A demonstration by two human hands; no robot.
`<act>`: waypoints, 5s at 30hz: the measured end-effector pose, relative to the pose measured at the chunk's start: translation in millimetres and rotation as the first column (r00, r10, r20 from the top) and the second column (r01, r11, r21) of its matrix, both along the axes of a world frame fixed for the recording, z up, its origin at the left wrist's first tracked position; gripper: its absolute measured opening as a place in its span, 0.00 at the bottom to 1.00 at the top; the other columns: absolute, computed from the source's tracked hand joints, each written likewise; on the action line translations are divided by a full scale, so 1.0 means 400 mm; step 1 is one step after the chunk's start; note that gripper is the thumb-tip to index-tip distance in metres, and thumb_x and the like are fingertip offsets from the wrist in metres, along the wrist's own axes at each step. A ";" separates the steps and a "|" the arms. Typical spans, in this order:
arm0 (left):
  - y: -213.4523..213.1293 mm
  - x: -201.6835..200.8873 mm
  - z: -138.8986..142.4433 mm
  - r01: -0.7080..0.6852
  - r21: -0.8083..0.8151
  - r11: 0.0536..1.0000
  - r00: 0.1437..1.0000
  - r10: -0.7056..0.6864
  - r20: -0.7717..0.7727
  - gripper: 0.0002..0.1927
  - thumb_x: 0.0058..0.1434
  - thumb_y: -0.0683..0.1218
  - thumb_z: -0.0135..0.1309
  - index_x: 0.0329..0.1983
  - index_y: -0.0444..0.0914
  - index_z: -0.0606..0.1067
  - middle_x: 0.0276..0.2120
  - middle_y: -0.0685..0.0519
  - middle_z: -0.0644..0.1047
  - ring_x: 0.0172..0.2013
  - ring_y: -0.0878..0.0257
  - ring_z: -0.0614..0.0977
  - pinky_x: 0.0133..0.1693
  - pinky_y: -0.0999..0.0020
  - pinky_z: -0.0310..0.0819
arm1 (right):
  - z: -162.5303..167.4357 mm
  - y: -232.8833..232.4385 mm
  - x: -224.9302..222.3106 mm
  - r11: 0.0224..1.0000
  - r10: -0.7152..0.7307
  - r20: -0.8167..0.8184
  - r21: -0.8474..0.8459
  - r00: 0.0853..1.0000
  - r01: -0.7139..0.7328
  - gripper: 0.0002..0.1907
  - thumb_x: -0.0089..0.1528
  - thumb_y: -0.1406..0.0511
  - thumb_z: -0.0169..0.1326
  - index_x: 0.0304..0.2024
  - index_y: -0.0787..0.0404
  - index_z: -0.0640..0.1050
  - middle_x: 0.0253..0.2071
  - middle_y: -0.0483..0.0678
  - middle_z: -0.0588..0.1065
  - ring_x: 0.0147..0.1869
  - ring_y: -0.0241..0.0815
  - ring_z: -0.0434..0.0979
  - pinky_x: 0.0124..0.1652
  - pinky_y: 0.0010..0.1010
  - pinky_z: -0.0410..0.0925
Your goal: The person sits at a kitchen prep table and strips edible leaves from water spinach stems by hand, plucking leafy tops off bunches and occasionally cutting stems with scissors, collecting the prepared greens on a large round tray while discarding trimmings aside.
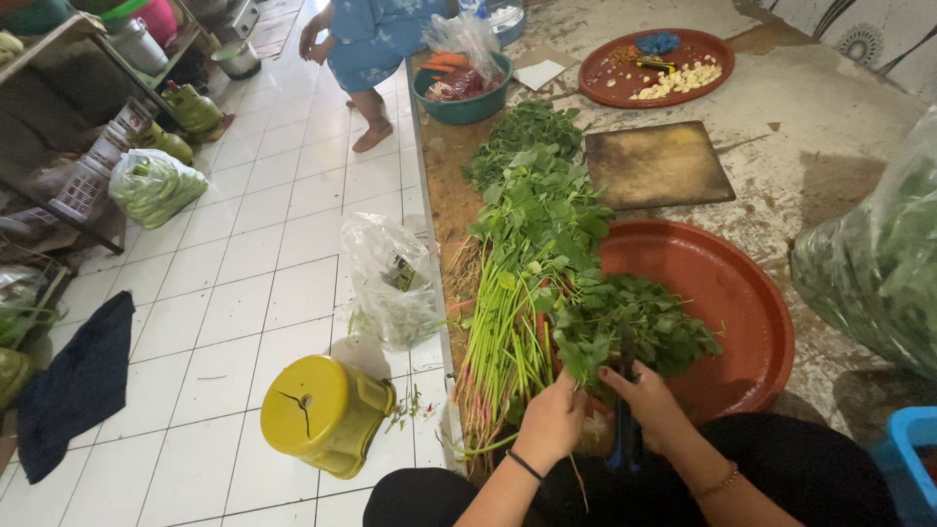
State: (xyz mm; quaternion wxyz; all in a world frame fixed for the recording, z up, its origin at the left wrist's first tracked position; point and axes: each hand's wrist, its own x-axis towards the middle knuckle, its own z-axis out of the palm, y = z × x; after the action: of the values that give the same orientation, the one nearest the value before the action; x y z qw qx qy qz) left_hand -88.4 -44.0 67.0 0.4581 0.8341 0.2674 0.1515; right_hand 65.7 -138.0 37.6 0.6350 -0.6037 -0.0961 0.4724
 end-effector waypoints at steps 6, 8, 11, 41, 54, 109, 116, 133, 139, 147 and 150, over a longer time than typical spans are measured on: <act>-0.014 0.022 -0.072 0.103 0.310 0.945 0.993 -0.079 -0.090 0.22 0.66 0.44 0.49 0.61 0.30 0.62 0.30 0.37 0.78 0.32 0.37 0.80 0.32 0.44 0.72 | 0.016 0.007 0.033 0.987 0.149 0.665 -0.054 0.732 -0.152 0.21 0.55 0.61 0.66 0.48 0.63 0.83 0.40 0.49 0.85 0.41 0.37 0.81 0.43 0.31 0.74; -0.018 0.028 -0.082 0.109 0.343 0.933 0.993 -0.091 -0.068 0.19 0.67 0.44 0.50 0.56 0.30 0.64 0.30 0.37 0.78 0.32 0.38 0.80 0.32 0.45 0.72 | 0.017 0.004 0.034 0.994 0.091 0.706 -0.024 0.702 -0.105 0.21 0.54 0.61 0.66 0.46 0.63 0.82 0.39 0.49 0.85 0.41 0.37 0.82 0.42 0.32 0.74; -0.021 0.030 -0.067 0.105 0.227 0.968 0.992 -0.086 -0.093 0.16 0.66 0.43 0.49 0.55 0.33 0.66 0.31 0.36 0.78 0.34 0.36 0.80 0.35 0.44 0.72 | 0.022 -0.001 0.024 0.978 0.191 0.768 -0.204 0.611 -0.050 0.20 0.54 0.59 0.66 0.45 0.63 0.82 0.38 0.52 0.83 0.40 0.40 0.84 0.41 0.33 0.74; -0.018 0.046 -0.028 0.083 0.173 0.982 0.977 -0.114 0.180 0.14 0.59 0.44 0.57 0.48 0.37 0.73 0.40 0.38 0.79 0.40 0.37 0.80 0.40 0.50 0.75 | 0.015 -0.033 0.067 0.962 0.262 0.717 -0.250 0.646 -0.113 0.18 0.56 0.58 0.64 0.43 0.62 0.83 0.33 0.53 0.84 0.34 0.41 0.81 0.37 0.35 0.73; -0.036 0.071 -0.048 0.062 -0.080 0.995 0.998 -0.061 0.011 0.16 0.65 0.46 0.52 0.52 0.34 0.70 0.40 0.34 0.78 0.45 0.37 0.80 0.44 0.50 0.74 | 0.001 -0.041 0.076 0.974 0.222 0.827 -0.210 0.516 -0.082 0.24 0.54 0.58 0.66 0.47 0.67 0.80 0.41 0.56 0.83 0.43 0.45 0.85 0.42 0.35 0.75; 0.081 0.137 -0.100 0.065 -0.775 0.628 0.920 0.263 0.291 0.07 0.73 0.46 0.45 0.50 0.41 0.70 0.28 0.57 0.73 0.23 0.70 0.71 0.22 0.74 0.63 | 0.017 -0.034 0.012 0.929 0.361 -0.099 0.124 0.927 -0.348 0.08 0.62 0.67 0.57 0.44 0.60 0.78 0.23 0.40 0.67 0.24 0.32 0.65 0.26 0.28 0.61; 0.050 0.138 -0.083 -0.032 -0.613 0.789 0.944 0.225 0.241 0.17 0.73 0.45 0.44 0.63 0.38 0.71 0.40 0.54 0.77 0.35 0.65 0.76 0.39 0.66 0.73 | 0.034 -0.015 -0.042 0.995 0.088 -0.137 0.055 0.987 -0.081 0.04 0.64 0.63 0.53 0.40 0.56 0.73 0.24 0.43 0.71 0.23 0.33 0.64 0.25 0.28 0.59; 0.077 0.143 -0.146 0.019 -0.636 0.772 0.930 0.220 0.295 0.09 0.75 0.43 0.43 0.50 0.36 0.74 0.35 0.57 0.74 0.33 0.68 0.72 0.37 0.70 0.68 | 0.082 -0.035 0.071 0.855 0.225 0.791 0.119 0.568 -0.505 0.26 0.71 0.60 0.40 0.71 0.54 0.69 0.25 0.48 0.69 0.26 0.38 0.66 0.32 0.30 0.65; 0.095 0.172 -0.174 0.092 -0.672 0.734 0.960 0.116 0.257 0.11 0.73 0.42 0.41 0.50 0.37 0.74 0.37 0.58 0.77 0.34 0.69 0.73 0.36 0.72 0.69 | 0.069 0.008 0.095 0.870 0.315 0.788 -0.017 0.529 -0.493 0.25 0.70 0.60 0.43 0.70 0.50 0.69 0.31 0.56 0.75 0.31 0.43 0.74 0.39 0.35 0.71; 0.123 0.203 -0.199 0.150 -0.604 0.783 0.981 -0.043 0.189 0.14 0.71 0.41 0.35 0.50 0.35 0.72 0.35 0.55 0.78 0.32 0.67 0.76 0.35 0.72 0.72 | -0.014 0.025 0.160 0.834 0.462 0.696 -0.129 0.550 -0.537 0.24 0.71 0.63 0.39 0.71 0.50 0.66 0.28 0.49 0.74 0.34 0.45 0.76 0.40 0.34 0.70; 0.142 0.207 -0.192 0.145 -0.577 0.804 0.985 -0.062 0.161 0.14 0.70 0.40 0.36 0.49 0.34 0.73 0.34 0.55 0.78 0.31 0.67 0.75 0.34 0.71 0.71 | -0.039 0.045 0.169 0.832 0.455 0.642 -0.061 0.617 -0.551 0.23 0.71 0.65 0.39 0.69 0.52 0.65 0.31 0.51 0.76 0.36 0.46 0.77 0.41 0.36 0.71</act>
State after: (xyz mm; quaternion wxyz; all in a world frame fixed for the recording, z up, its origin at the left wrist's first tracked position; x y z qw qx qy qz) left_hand -5.6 12.6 -9.6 0.7176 0.6532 0.2237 0.0918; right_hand 133.4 -120.1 22.2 0.4472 -0.6275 -0.5026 0.3920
